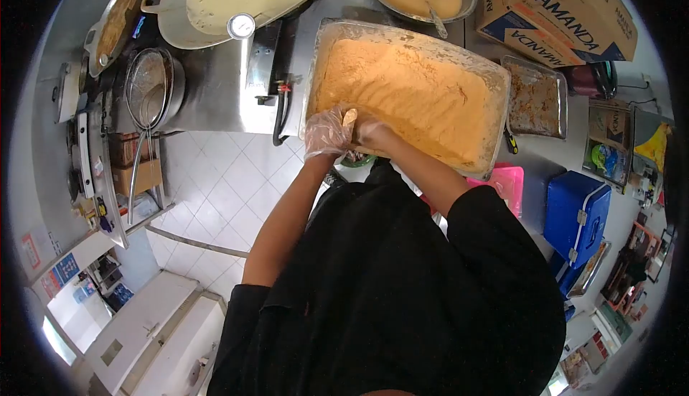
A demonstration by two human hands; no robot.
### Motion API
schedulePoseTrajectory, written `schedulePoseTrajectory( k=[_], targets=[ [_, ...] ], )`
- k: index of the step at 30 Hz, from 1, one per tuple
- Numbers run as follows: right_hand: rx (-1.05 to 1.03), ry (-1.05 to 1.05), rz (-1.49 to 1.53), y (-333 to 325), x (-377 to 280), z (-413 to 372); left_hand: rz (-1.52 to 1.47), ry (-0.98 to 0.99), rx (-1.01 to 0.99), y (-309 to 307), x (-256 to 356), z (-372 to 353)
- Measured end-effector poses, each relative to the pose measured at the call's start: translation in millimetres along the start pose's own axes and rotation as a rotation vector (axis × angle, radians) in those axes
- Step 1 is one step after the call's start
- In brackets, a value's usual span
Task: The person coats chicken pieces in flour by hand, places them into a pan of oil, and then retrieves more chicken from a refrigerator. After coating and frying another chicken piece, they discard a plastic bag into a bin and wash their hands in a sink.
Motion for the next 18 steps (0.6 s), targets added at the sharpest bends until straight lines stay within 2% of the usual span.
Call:
schedulePoseTrajectory(
  k=[2,4,5,6,7,10,11,13,14,16,17,18],
  targets=[
    [-0.028,0.251,0.646,16.3,54.2,8.9,0.007,-0.018,-0.045,-1.2,0.8,-1.3],
    [-0.061,0.504,1.29,37.3,80.7,8.6,0.043,-0.004,-0.039,2.4,-1.7,-1.3],
    [-0.105,0.464,0.812,2.4,51.9,15.3,0.079,0.01,-0.034,6.5,-2.5,-1.5],
    [-0.197,0.401,0.132,-37.2,17.1,22.3,0.078,0.006,-0.034,12.3,-5.4,-2.0],
    [-0.259,0.37,-0.343,-78.3,-19.6,29.4,0.084,0.019,0.003,14.5,-7.1,-1.6],
    [0.053,-0.066,-0.453,59.3,59.8,3.1,0.098,0.043,0.044,7.4,-3.3,-2.9],
    [0.053,-0.063,-0.452,29.2,30.9,0.8,0.101,0.047,0.044,5.4,-0.9,-4.9],
    [-0.133,-0.311,-0.218,-12.9,-44.7,-10.5,0.104,0.041,-0.016,5.9,0.5,-3.2],
    [-0.134,-0.311,-0.218,-15.7,-38.5,-0.4,0.107,0.031,-0.078,10.7,-1.3,-4.0],
    [-0.277,0.364,0.559,-10.6,24.3,25.3,0.142,0.042,-0.033,16.9,-6.2,-3.9],
    [-0.28,0.363,0.557,-10.1,21.2,25.3,0.178,0.054,0.013,17.9,-7.6,-3.0],
    [-0.257,0.191,-0.162,-18.0,14.6,26.8,0.178,0.052,0.012,23.0,-10.7,-1.8]
  ],
)
Point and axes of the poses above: each hand's wrist, its own z-axis towards the middle knuckle, its own y-axis out of the palm, x = y × z, the point moved 10 cm from there along z, towards the middle knuckle, and after that the axes turned 3 degrees about x, right-handed, at the moved point
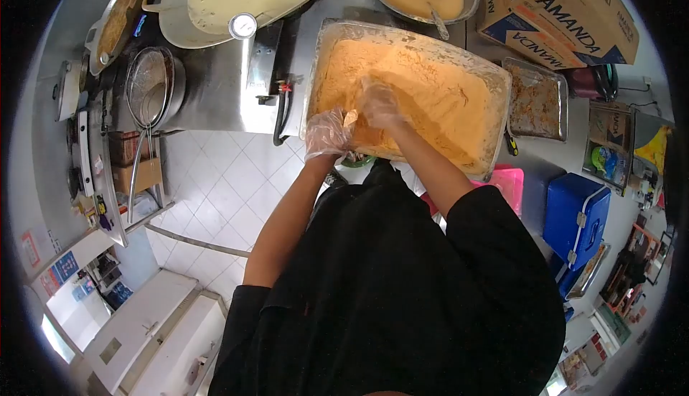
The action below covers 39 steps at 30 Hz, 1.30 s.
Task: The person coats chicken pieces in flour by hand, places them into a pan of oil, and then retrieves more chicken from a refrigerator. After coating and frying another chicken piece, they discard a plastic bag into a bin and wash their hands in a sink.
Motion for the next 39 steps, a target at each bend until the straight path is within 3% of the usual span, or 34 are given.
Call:
schedulePoseTrajectory(
  k=[1,2,3,4,5,7,9,10,11,12,13,14,16,17,19,20,22,23,25,26,28,29,31,32,34,35,39],
  targets=[
    [0.115,-0.08,-0.721,-8.7,-16.3,-6.7,-0.018,-0.019,-0.036,2.4,-1.4,0.3],
    [0.118,-0.077,-0.72,-19.1,-32.4,-23.0,-0.036,-0.036,-0.07,4.7,-2.5,1.5],
    [0.152,-0.285,-0.376,-37.1,-76.9,-50.9,-0.035,-0.035,-0.069,4.5,-1.6,1.3],
    [0.18,-0.481,-0.025,-52.2,-109.6,-71.5,-0.056,-0.013,0.062,-8.1,2.0,-0.6],
    [0.182,-0.481,-0.026,-37.6,-112.0,-62.0,-0.076,0.008,0.197,-20.7,4.2,-1.8],
    [0.191,0.456,1.28,44.1,-16.3,-26.9,-0.059,0.039,0.253,-17.5,2.4,-3.4],
    [0.293,-0.185,0.932,40.7,41.3,7.8,-0.043,0.068,0.31,-23.4,3.8,-4.2],
    [0.392,-0.468,0.792,41.9,69.2,10.9,-0.058,0.031,0.166,-16.1,1.8,-0.6],
    [0.288,-0.197,0.394,22.7,36.4,3.3,-0.073,-0.006,0.019,-6.9,0.1,-0.2],
    [0.078,0.003,-0.333,-2.2,-3.4,-14.4,-0.072,-0.004,0.017,-12.6,2.9,-0.2],
    [-0.2,0.046,-0.812,-32.8,-48.4,-41.4,-0.099,-0.024,-0.007,-16.9,4.2,0.5],
    [-0.198,0.047,-0.81,-14.5,-36.2,-40.0,-0.126,-0.046,-0.029,-17.5,3.8,1.3],
    [0.067,-0.402,-0.199,17.9,-56.8,-46.5,-0.148,-0.055,0.013,-21.4,5.4,0.1],
    [0.07,-0.4,-0.2,-7.7,-67.2,-46.9,-0.171,-0.065,0.062,-25.4,4.9,1.0],
    [-0.356,-0.001,0.408,-21.3,-53.2,-40.7,-0.18,-0.046,0.077,-25.4,4.7,-0.5],
    [-0.356,-0.002,0.408,-11.6,-38.5,-28.9,-0.189,-0.031,0.094,-27.4,5.7,-0.6],
    [-0.337,-0.055,-0.223,15.1,1.4,-6.9,-0.177,-0.038,0.071,-26.1,5.5,0.4],
    [-0.338,-0.056,-0.223,4.5,-15.4,-14.9,-0.166,-0.044,0.047,-23.9,5.5,0.1],
    [-0.185,-0.039,-0.512,-26.5,-50.1,-33.6,-0.144,-0.049,0.032,-24.0,7.1,0.5],
    [-0.181,-0.038,-0.509,-28.0,-58.3,-44.5,-0.124,-0.055,0.019,-23.5,6.4,1.6],
    [-0.031,-0.291,-0.074,-41.0,-98.1,-63.8,-0.163,-0.034,0.08,-28.6,8.4,-1.3],
    [-0.029,-0.291,-0.074,-37.8,-86.7,-54.4,-0.203,-0.013,0.144,-34.6,9.6,-2.0],
    [-0.416,0.003,0.442,3.0,-36.1,-31.2,-0.176,-0.023,0.113,-31.0,7.4,-1.2],
    [-0.417,0.002,0.444,0.5,-31.0,-26.3,-0.149,-0.03,0.083,-26.2,5.4,-0.5],
    [-0.152,0.275,0.327,-21.7,11.4,-14.3,-0.118,-0.007,0.132,-20.9,3.3,-0.5],
    [-0.153,0.276,0.326,-16.1,11.9,-17.2,-0.087,0.019,0.178,-20.1,4.3,-1.5],
    [0.016,-0.386,0.039,13.6,-55.2,-44.9,-0.082,0.005,0.062,-15.6,5.9,1.0]
  ],
)
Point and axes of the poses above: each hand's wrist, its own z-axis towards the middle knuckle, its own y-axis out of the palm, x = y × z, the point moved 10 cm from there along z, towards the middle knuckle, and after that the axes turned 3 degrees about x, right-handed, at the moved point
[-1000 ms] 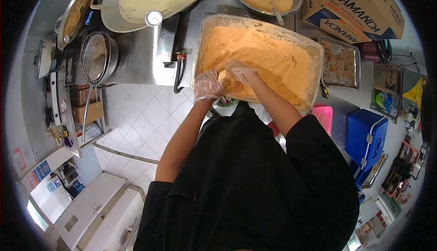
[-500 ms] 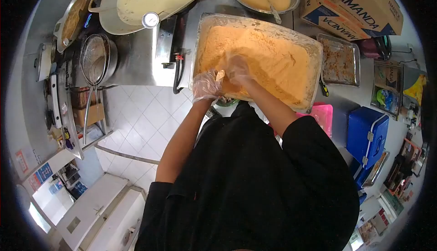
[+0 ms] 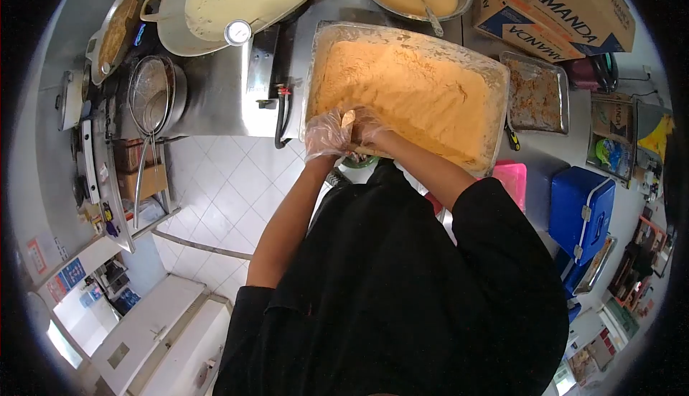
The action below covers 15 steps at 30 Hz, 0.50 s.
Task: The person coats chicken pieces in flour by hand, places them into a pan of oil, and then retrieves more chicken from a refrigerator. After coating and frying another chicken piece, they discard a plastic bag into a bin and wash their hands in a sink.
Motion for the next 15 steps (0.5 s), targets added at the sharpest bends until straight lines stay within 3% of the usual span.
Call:
schedulePoseTrajectory(
  k=[1,2,4,5,7,10,12,13,15],
  targets=[
    [0.024,-0.166,-0.081,2.6,-16.5,-2.9,-0.064,-0.019,0.017,-10.5,3.6,-1.3],
    [0.025,-0.167,-0.081,-14.7,-21.2,-0.3,-0.127,-0.039,0.033,-16.9,4.3,-2.4],
    [-0.353,0.526,0.686,-23.7,10.0,-7.8,-0.066,-0.04,0.026,-11.3,1.5,-2.3],
    [-0.354,0.526,0.686,-19.2,19.2,-3.0,-0.008,-0.04,0.018,-7.8,0.1,-1.9],
    [-0.283,0.263,-0.377,-14.5,52.4,16.3,-0.028,-0.02,0.037,-4.2,-1.5,-2.6],
    [0.257,-0.062,-0.845,122.5,148.0,2.5,-0.032,-0.018,0.017,-9.5,3.2,-2.2],
    [-0.066,0.003,-0.257,49.1,65.5,11.1,-0.023,-0.052,-0.014,-7.7,0.1,-0.8],
    [-0.228,0.14,-0.008,24.7,43.1,11.2,-0.02,-0.026,0.039,-9.4,0.7,-0.8],
    [-0.334,0.529,0.482,-28.6,14.0,-0.7,-0.015,0.008,0.111,0.8,-6.3,-1.0]
  ],
)
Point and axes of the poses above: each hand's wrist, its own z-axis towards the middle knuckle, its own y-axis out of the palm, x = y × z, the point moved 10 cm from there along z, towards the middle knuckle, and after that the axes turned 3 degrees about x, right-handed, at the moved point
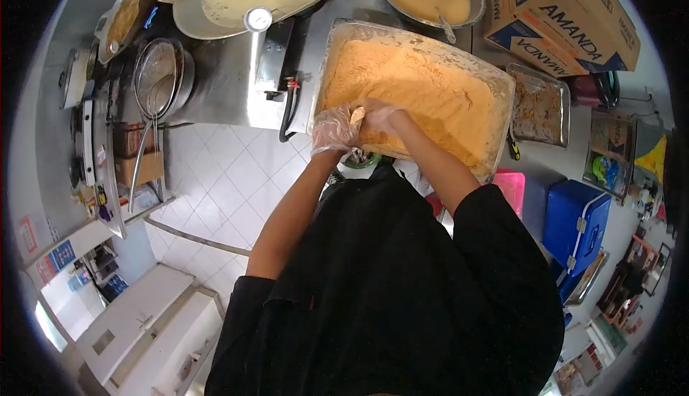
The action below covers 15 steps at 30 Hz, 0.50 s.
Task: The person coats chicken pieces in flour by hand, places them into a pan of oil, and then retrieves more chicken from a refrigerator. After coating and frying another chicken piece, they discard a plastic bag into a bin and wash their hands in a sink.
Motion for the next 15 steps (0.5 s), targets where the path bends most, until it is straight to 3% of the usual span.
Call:
schedulePoseTrajectory(
  k=[1,3,5,7,8,10,11,13,15],
  targets=[
    [0.02,0.143,0.182,-16.0,-22.8,-26.6,-0.008,-0.014,0.005,0.4,-3.5,-0.1],
    [0.122,0.195,0.067,-52.3,13.4,-9.3,0.017,0.025,0.009,2.4,-1.3,-1.4],
    [0.512,0.107,-0.318,-110.9,54.2,-6.8,-0.05,-0.044,-0.051,-6.5,-3.2,-1.2],
    [0.628,0.08,-0.706,-163.1,86.4,-2.1,-0.09,-0.015,-0.112,-13.1,2.0,-1.2],
    [0.617,0.082,-0.726,-175.7,81.6,-13.6,-0.122,-0.04,-0.123,-14.8,0.9,-1.7],
    [0.669,0.393,0.04,-205.5,118.7,-41.4,-0.142,-0.029,-0.087,-18.9,1.2,-4.2],
    [0.667,0.398,0.026,-209.7,140.9,-38.1,-0.144,-0.006,-0.051,-22.2,1.9,-5.5],
    [0.678,0.149,-0.506,-214.9,160.4,-14.1,-0.154,0.012,-0.036,-22.8,0.3,-8.6],
    [0.659,0.09,-0.591,-185.0,102.1,-41.4,-0.161,0.027,-0.021,-25.5,1.4,-9.1]
  ],
)
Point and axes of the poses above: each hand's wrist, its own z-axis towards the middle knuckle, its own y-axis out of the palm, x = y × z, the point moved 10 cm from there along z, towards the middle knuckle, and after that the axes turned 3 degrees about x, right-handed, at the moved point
